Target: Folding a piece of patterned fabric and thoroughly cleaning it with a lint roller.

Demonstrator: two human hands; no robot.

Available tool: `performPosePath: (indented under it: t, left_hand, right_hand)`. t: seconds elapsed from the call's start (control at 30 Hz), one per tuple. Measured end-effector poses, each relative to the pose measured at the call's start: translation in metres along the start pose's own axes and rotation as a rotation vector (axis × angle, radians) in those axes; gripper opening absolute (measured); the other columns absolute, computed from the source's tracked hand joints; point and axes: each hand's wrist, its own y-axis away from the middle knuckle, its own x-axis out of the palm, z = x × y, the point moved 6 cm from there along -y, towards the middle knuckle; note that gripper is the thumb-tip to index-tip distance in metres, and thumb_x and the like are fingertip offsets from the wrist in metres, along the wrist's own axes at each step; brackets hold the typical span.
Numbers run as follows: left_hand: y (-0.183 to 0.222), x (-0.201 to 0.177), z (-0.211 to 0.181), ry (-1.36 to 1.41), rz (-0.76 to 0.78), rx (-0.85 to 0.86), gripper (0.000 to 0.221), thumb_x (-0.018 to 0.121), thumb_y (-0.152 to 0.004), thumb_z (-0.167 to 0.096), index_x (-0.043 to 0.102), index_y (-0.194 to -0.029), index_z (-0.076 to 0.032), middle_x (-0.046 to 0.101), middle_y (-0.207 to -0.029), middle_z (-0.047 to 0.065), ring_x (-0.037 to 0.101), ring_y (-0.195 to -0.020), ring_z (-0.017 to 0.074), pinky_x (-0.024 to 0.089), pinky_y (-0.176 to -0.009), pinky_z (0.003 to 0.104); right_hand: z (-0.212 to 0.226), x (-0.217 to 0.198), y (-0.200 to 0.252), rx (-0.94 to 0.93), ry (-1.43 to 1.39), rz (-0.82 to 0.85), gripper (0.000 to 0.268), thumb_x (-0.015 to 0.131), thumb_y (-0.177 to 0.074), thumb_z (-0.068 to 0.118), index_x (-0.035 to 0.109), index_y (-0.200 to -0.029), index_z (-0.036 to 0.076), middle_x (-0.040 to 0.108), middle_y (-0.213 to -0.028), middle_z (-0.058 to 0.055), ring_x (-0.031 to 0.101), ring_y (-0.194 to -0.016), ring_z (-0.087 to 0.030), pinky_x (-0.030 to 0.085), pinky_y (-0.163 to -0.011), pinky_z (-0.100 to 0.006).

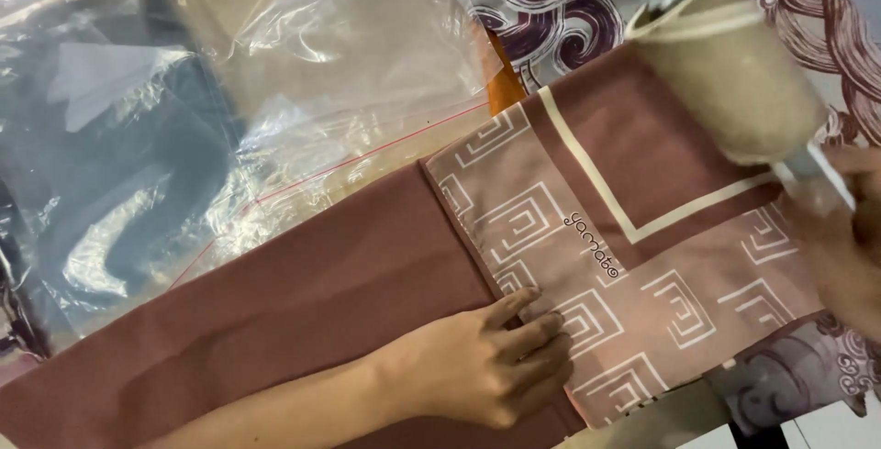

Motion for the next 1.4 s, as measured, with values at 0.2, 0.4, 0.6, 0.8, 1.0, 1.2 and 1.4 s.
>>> performPosePath:
  t: [0.2, 0.4, 0.6, 0.8, 1.0, 1.2, 1.4]
  left_hand:
    - [0.001, -0.002, 0.0, 0.049, -0.014, 0.022, 0.013, 0.059, -0.11, 0.001, 0.071, -0.107, 0.004, 0.071, -0.101, 0.017, 0.063, -0.09, 0.0285, 0.058, -0.093, 0.044]
    - [0.005, -0.002, 0.001, 0.059, 0.001, 0.008, 0.013, 0.058, -0.11, -0.001, 0.071, -0.107, 0.0, 0.071, -0.103, 0.015, 0.064, -0.091, 0.028, 0.055, -0.085, 0.04]
    - [-0.001, -0.008, 0.004, 0.151, -0.021, 0.021, 0.013, 0.059, -0.108, 0.004, 0.072, -0.106, 0.004, 0.073, -0.107, 0.017, 0.068, -0.098, 0.0314, 0.058, -0.092, 0.043]
    - [-0.006, -0.008, 0.04, -0.021, -0.124, -0.134, 0.016, 0.076, -0.102, -0.007, 0.076, -0.113, 0.004, 0.067, -0.131, 0.024, 0.072, -0.117, 0.0396, 0.059, -0.106, 0.052]
    - [-0.005, 0.014, 0.101, -0.185, 0.047, -0.441, 0.046, 0.052, -0.111, -0.019, 0.045, -0.151, 0.003, 0.043, -0.159, 0.023, 0.037, -0.152, 0.0448, 0.033, -0.127, 0.058]
    - [-0.008, 0.028, 0.109, -0.407, 0.256, -0.448, 0.091, 0.043, -0.102, -0.073, 0.033, -0.161, -0.005, 0.033, -0.168, 0.017, 0.027, -0.157, 0.0393, 0.02, -0.127, 0.058]
    - [-0.004, 0.033, 0.113, -0.396, 0.358, -0.528, 0.094, 0.032, -0.099, -0.08, 0.027, -0.165, -0.014, 0.021, -0.172, 0.014, 0.014, -0.16, 0.0328, 0.0, -0.129, 0.053]
  right_hand:
    - [0.001, -0.005, 0.034, 0.179, -0.004, 0.15, 0.045, 0.051, -0.107, 0.022, 0.056, -0.143, -0.004, 0.06, -0.08, -0.019, 0.043, -0.049, -0.024, 0.03, -0.04, -0.036]
    - [-0.012, -0.005, 0.06, 0.11, -0.071, 0.221, 0.04, 0.055, -0.098, 0.028, 0.061, -0.131, 0.005, 0.055, -0.072, -0.004, 0.036, -0.05, -0.014, 0.028, -0.047, -0.03]
    - [-0.009, -0.007, 0.067, 0.326, 0.012, 0.239, 0.04, 0.063, -0.095, 0.027, 0.067, -0.13, 0.009, 0.07, -0.085, -0.007, 0.054, -0.063, -0.02, 0.042, -0.057, -0.033]
    - [0.025, -0.018, 0.056, 0.022, 0.301, 0.221, 0.025, 0.063, -0.089, 0.041, 0.076, -0.102, 0.024, 0.056, -0.046, 0.005, 0.041, -0.041, -0.011, 0.036, -0.045, -0.028]
    - [0.005, -0.012, 0.053, -0.028, 0.367, 0.273, 0.033, 0.064, -0.089, 0.036, 0.075, -0.117, 0.023, 0.063, -0.049, -0.003, 0.044, -0.035, -0.019, 0.037, -0.047, -0.038]
    - [-0.002, -0.007, 0.044, 0.116, 0.688, 0.374, 0.033, 0.046, -0.094, 0.053, 0.066, -0.12, 0.049, 0.069, -0.056, 0.004, 0.066, -0.051, -0.018, 0.048, -0.054, -0.035]
    - [-0.016, -0.008, 0.025, -0.059, 0.752, 0.331, 0.04, 0.045, -0.101, 0.043, 0.059, -0.136, 0.028, 0.069, -0.052, 0.001, 0.062, -0.038, -0.022, 0.051, -0.039, -0.04]
